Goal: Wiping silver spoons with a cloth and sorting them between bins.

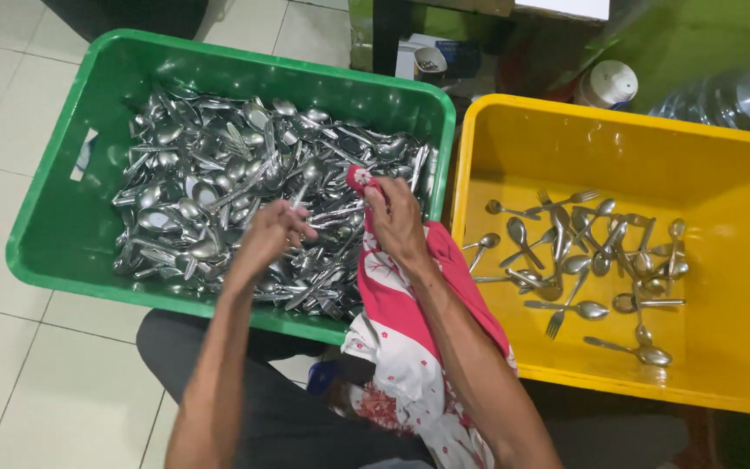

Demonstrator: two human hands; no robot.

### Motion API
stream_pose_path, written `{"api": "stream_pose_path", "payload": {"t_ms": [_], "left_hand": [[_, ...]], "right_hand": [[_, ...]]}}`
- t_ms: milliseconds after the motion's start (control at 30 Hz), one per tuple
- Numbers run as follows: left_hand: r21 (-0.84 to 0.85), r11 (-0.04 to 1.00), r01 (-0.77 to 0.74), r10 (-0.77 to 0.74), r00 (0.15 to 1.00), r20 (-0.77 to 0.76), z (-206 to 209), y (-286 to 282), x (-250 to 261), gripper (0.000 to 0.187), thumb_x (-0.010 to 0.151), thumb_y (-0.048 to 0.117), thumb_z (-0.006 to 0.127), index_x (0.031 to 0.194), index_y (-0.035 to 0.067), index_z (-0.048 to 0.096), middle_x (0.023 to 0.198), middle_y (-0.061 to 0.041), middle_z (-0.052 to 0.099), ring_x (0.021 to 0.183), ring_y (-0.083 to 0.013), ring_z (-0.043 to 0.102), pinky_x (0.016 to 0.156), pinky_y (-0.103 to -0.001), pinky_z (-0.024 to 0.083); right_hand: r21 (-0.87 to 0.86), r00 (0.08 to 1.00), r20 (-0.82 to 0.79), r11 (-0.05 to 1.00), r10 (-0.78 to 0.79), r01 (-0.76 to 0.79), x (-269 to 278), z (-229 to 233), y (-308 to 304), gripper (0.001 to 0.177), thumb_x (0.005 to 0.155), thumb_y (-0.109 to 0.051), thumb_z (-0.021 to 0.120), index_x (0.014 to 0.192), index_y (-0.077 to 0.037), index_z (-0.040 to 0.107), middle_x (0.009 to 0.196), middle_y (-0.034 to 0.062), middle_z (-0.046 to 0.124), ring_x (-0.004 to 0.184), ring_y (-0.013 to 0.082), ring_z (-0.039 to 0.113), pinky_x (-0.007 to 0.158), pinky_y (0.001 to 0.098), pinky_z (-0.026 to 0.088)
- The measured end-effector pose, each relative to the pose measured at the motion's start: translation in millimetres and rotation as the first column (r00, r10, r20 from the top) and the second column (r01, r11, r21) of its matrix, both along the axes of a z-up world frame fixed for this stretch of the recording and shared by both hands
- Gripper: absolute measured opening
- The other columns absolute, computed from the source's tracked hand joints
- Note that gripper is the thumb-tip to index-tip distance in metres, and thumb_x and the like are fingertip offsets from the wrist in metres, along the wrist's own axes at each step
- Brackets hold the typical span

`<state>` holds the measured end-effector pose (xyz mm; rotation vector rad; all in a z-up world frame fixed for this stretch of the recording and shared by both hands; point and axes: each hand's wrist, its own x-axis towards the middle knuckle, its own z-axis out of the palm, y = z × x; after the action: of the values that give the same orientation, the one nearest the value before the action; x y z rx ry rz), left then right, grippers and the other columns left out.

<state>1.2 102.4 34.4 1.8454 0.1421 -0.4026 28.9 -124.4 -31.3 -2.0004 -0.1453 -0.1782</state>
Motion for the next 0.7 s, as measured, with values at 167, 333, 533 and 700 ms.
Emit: {"api": "stream_pose_path", "payload": {"t_ms": [167,333,533,700], "left_hand": [[0.054,0.983,-0.177,0.170,0.979,0.109,-10.9,-40.3,-43.2,0.028,0.105,0.015,0.041,0.104,0.003,0.066,0.079,-0.015,0.060,0.065,-0.0216,0.051,0.064,-0.036,0.043],[0.126,0.980,-0.156,0.115,0.952,0.285,-62.7,-46.2,-54.2,0.031,0.108,0.027,0.044,0.098,0.009,0.067,0.088,-0.020,0.069,0.078,-0.0381,0.064,0.073,-0.046,0.048],[0.070,0.986,-0.152,0.113,0.913,0.393,-78.7,-46.0,-54.1,0.034,0.110,0.028,0.040,0.091,0.010,0.060,0.076,-0.017,0.059,0.070,-0.0318,0.057,0.068,-0.043,0.045],[0.024,0.993,-0.115,0.095,0.906,0.414,-74.2,-47.4,-56.7,0.034,0.111,0.026,0.038,0.088,0.014,0.059,0.071,-0.007,0.058,0.063,-0.0215,0.054,0.063,-0.036,0.045]], "right_hand": [[0.069,0.996,0.055,0.995,-0.071,0.067,-3.9,-6.8,-2.3,0.037,0.110,-0.030,0.041,0.106,-0.004,0.067,0.092,0.0183,0.058,0.090,0.0375,0.061,0.087,0.0457,0.049],[-0.094,0.968,0.251,0.994,-0.025,0.050,-18.2,12.7,8.4,0.029,0.107,-0.018,0.048,0.124,-0.005,0.067,0.098,0.0153,0.057,0.089,0.0328,0.064,0.079,0.0425,0.054],[-0.427,0.882,0.427,0.904,0.198,0.004,-35.9,27.3,28.8,0.026,0.101,-0.017,0.060,0.126,-0.015,0.070,0.095,0.0091,0.056,0.073,0.0311,0.071,0.058,0.0420,0.062],[-0.356,0.874,0.481,0.927,0.070,0.121,-18.3,-7.9,19.7,0.023,0.100,-0.019,0.062,0.120,-0.016,0.073,0.085,0.0060,0.054,0.067,0.0319,0.069,0.050,0.0394,0.058]]}}
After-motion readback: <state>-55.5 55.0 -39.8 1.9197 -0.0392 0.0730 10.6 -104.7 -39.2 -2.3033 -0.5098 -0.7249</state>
